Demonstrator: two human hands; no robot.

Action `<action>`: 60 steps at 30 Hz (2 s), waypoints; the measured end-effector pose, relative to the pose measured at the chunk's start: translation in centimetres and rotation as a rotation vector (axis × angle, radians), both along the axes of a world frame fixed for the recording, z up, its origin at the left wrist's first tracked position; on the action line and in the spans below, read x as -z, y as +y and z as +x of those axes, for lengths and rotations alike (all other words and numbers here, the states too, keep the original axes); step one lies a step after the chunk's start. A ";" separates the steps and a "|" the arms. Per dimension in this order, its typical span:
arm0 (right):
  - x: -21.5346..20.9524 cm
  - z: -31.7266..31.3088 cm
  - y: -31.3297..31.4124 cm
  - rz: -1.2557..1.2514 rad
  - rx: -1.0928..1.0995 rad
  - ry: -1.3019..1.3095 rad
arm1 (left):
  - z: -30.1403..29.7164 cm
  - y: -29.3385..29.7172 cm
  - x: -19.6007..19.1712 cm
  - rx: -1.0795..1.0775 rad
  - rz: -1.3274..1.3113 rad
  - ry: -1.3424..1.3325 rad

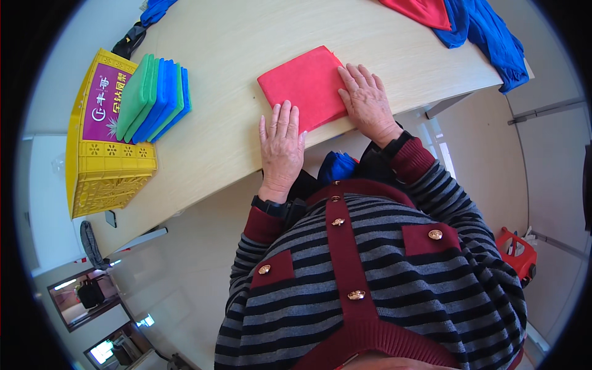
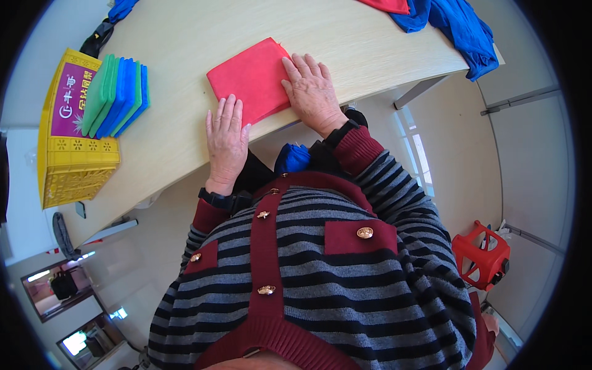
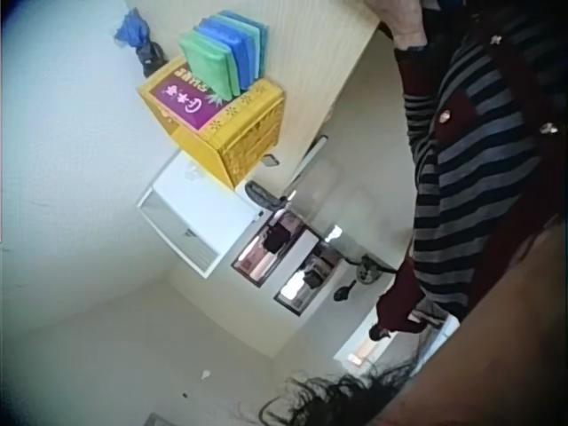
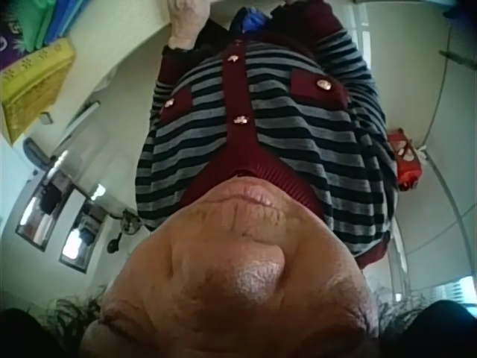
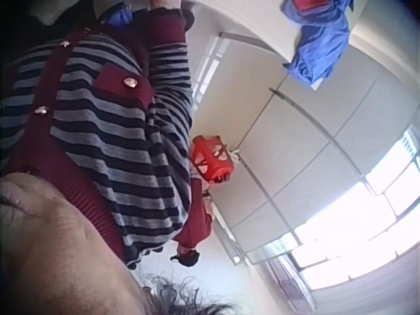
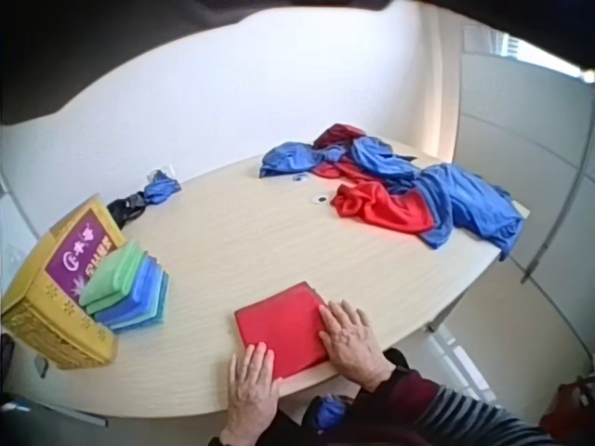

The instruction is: Folding a red cloth into a square on a table.

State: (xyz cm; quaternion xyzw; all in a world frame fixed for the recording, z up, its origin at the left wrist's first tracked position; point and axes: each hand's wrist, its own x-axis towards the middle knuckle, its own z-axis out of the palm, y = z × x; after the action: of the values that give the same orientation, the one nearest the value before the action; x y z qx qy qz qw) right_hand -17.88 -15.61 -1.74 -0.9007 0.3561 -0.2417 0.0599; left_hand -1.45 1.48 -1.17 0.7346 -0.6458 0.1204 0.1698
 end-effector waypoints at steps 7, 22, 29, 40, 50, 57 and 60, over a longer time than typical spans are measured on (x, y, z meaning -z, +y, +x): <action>-1.4 -0.5 -0.6 -0.030 0.055 0.102 | 0.4 1.1 -0.1 0.002 -0.088 0.011; -0.2 7.5 -1.8 -0.112 -0.165 0.105 | -0.4 -0.8 -2.1 -0.032 -0.124 -0.034; 0.0 7.5 -1.7 -0.108 -0.180 0.075 | -1.0 -2.8 -3.7 -0.169 0.125 -0.079; -1.0 7.0 -1.3 -0.078 -0.141 0.143 | -0.9 -2.0 -3.2 -0.126 0.143 -0.308; -1.0 7.1 -1.0 -0.086 -0.118 0.169 | -1.0 -0.2 -1.7 -0.151 0.189 -0.399; -1.2 7.0 -0.9 -0.066 -0.124 0.174 | 0.4 1.4 -2.6 -0.091 0.120 -0.152; -1.4 7.0 -0.9 -0.054 -0.119 0.181 | 2.0 1.1 -4.7 -0.116 0.047 0.064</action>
State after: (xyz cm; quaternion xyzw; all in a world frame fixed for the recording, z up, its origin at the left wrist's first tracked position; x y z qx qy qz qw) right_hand -10.91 -16.55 -0.38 -0.9397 0.2992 -0.1650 0.0177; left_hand 0.54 2.54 3.57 0.7782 -0.5989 0.0913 0.1657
